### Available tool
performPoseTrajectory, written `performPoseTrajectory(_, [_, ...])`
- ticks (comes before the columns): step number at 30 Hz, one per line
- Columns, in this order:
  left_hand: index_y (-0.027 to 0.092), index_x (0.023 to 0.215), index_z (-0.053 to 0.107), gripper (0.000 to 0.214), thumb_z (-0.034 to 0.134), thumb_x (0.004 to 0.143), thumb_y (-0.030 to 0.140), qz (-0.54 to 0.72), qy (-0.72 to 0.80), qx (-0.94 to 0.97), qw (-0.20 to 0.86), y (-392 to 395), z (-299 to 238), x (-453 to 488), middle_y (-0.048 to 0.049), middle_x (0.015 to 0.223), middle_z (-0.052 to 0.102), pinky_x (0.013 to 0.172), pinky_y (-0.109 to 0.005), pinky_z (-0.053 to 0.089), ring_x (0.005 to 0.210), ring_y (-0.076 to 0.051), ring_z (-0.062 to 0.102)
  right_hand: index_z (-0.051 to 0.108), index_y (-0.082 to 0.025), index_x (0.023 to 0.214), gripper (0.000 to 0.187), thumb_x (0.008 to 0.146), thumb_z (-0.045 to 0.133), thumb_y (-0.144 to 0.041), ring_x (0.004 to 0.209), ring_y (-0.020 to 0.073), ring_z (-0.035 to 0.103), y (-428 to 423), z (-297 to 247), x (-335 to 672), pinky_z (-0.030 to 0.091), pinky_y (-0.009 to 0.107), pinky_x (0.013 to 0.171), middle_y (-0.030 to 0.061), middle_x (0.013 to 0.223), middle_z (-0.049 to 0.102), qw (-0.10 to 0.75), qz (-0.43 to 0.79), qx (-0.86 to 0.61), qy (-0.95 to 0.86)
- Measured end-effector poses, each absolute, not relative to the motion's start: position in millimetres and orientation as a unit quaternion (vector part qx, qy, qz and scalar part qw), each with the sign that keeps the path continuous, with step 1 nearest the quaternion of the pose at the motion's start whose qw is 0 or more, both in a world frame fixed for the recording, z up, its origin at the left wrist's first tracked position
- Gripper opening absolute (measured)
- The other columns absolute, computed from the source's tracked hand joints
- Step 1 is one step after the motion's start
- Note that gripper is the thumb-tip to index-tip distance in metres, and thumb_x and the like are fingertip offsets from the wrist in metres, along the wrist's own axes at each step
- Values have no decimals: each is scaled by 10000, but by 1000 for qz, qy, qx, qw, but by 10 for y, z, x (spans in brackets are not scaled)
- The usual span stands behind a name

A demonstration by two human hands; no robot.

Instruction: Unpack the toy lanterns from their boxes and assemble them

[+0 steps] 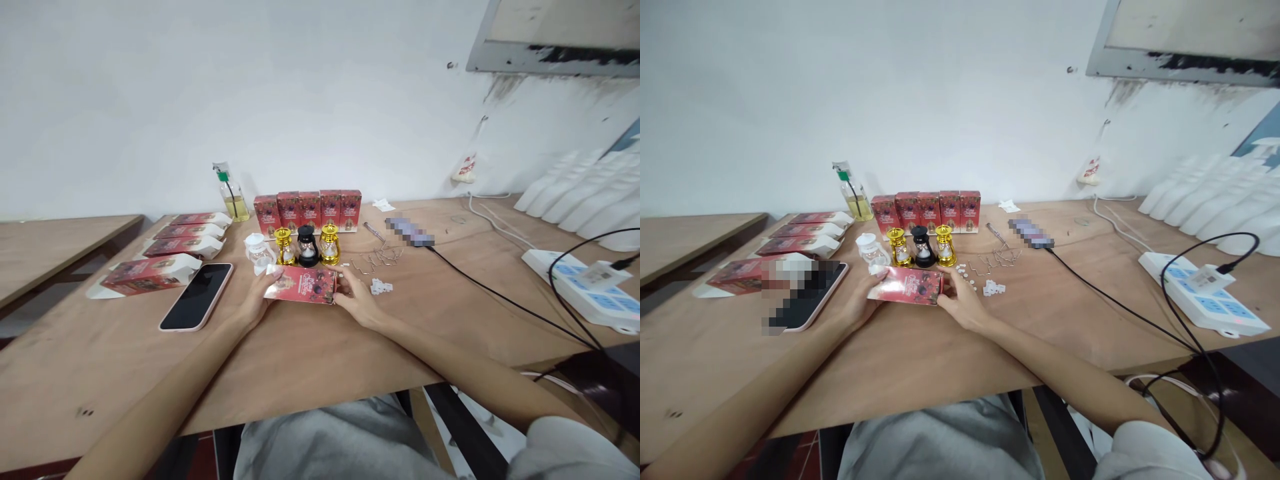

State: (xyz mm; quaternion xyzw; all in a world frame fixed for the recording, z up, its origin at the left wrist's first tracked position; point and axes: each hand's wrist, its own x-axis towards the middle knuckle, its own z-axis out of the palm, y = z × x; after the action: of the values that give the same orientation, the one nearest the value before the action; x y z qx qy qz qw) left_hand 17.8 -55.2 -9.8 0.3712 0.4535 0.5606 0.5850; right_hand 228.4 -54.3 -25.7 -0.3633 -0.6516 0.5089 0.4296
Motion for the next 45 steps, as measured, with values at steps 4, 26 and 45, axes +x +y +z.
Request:
performPoseTrajectory(4, [157,902,616,464,750,531,400,561,452,369,587,-537,-118,173,-53,864,706,720,-323,520,854,-272,658,453,-197,1140,514,631,475,-132,865,174,595,-568,-217,2285,462,309,757,32,964,626,437,504,-366,-650])
performPoseTrajectory(26, [145,897,625,290,660,658,305,578,435,324,610,-517,-104,129,-61,860,704,774,-361,545,866,-253,658,514,-228,883,396,502,425,-165,517,102,395,-453,-356,2327,317,188,424,-52,635,436,495,580,-365,-534])
performPoseTrajectory(45, [182,938,583,209,551,775,309,596,399,297,631,-545,-3,118,-51,809,686,715,-390,586,784,-224,673,666,-234,903,213,858,466,-172,1217,229,415,-473,-244,2373,360,416,985,74,1293,419,502,149,-367,-769])
